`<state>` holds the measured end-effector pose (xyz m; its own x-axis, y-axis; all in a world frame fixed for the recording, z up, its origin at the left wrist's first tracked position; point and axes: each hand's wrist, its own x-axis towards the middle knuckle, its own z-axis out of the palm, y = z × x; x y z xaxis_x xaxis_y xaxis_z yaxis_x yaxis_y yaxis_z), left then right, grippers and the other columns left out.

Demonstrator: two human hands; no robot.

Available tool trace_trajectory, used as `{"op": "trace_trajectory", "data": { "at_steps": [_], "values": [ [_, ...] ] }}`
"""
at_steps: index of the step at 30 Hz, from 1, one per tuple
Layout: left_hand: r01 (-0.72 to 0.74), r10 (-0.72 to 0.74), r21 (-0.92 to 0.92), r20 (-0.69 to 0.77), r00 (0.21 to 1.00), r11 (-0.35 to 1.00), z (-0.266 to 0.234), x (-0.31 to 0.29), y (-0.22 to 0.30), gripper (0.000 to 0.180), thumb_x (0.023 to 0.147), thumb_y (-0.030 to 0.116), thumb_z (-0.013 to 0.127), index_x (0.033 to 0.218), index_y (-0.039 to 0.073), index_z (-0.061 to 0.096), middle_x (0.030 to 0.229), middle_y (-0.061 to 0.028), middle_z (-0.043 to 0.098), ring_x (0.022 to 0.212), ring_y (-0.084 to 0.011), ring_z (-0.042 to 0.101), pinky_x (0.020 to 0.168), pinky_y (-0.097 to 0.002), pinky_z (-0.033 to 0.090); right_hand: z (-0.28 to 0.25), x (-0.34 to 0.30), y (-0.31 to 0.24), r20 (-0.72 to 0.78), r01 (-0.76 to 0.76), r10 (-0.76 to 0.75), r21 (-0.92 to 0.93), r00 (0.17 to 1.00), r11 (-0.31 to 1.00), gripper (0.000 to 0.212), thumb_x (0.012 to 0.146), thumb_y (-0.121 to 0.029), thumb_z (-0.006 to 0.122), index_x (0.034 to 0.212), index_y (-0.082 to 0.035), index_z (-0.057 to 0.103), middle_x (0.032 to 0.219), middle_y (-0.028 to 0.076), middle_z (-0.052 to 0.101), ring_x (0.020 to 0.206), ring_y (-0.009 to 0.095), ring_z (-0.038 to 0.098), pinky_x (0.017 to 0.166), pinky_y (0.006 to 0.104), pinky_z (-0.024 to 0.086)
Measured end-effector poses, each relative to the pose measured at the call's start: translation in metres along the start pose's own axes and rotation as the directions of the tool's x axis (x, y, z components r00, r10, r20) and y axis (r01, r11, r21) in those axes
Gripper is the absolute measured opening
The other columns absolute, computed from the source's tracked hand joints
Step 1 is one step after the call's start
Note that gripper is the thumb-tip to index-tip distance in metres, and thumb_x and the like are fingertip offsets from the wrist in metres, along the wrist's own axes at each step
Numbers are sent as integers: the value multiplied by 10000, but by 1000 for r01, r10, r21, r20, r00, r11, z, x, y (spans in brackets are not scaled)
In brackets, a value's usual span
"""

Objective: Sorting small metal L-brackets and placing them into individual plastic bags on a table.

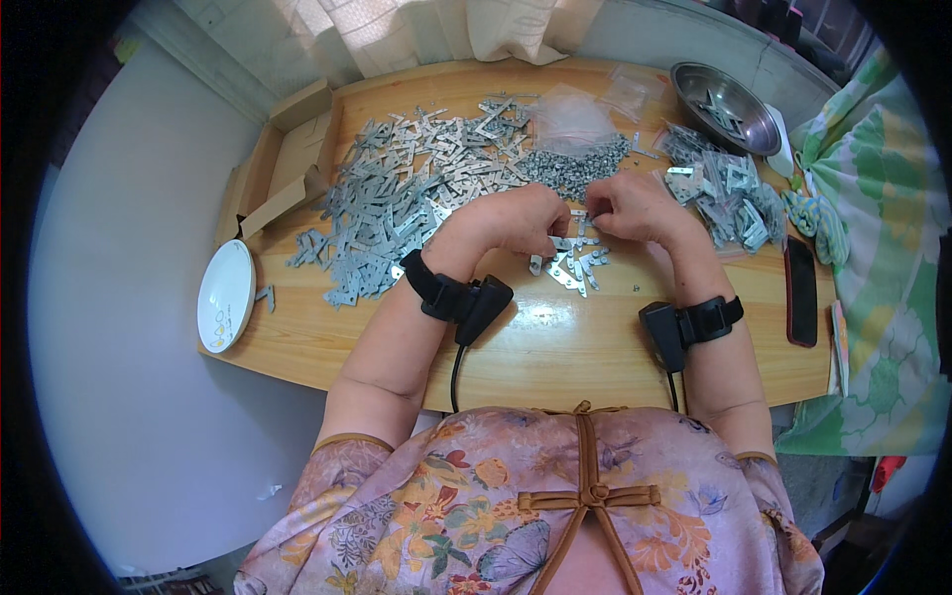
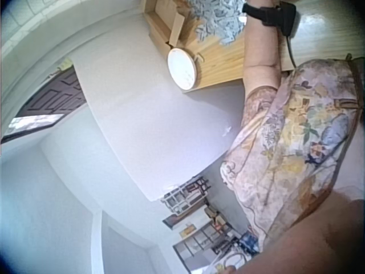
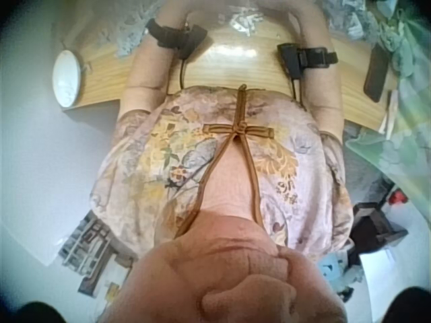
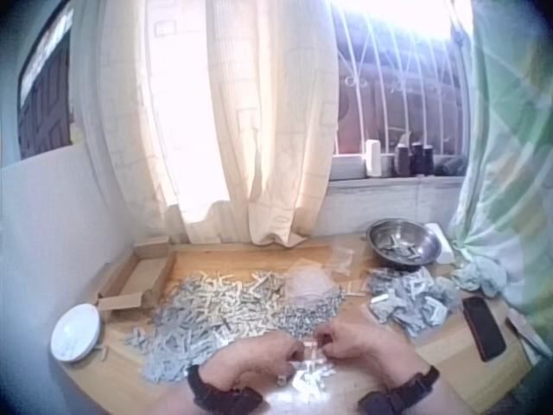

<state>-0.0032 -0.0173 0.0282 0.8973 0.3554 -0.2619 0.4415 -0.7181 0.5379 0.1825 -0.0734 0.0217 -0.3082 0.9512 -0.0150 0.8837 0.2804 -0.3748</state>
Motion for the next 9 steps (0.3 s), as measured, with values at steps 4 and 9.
{"op": "trace_trajectory", "data": {
  "at_steps": [4, 9],
  "values": [
    [30, -30, -19, 13, 999, 999, 2, 2, -2, 209, 654, 122, 666, 822, 5, 619, 722, -101, 630, 653, -191, 595, 597, -286, 470, 1, -1, 4, -53, -39, 36, -49, 998, 998, 163, 626, -153, 590, 772, -84, 616, 708, 103, 620, 692, 274, 594, 630, 354, 458],
    [5, -4, 61, -17, 1000, 998, -1, -4, 4, 221, 648, 139, 686, 828, 25, 629, 736, -109, 636, 670, -211, 606, 624, -291, 479, 2, -2, 6, -81, -67, 64, -28, 995, 997, 177, 639, -169, 594, 793, -92, 633, 728, 101, 628, 707, 261, 600, 653, 343, 465]
  ]
}}
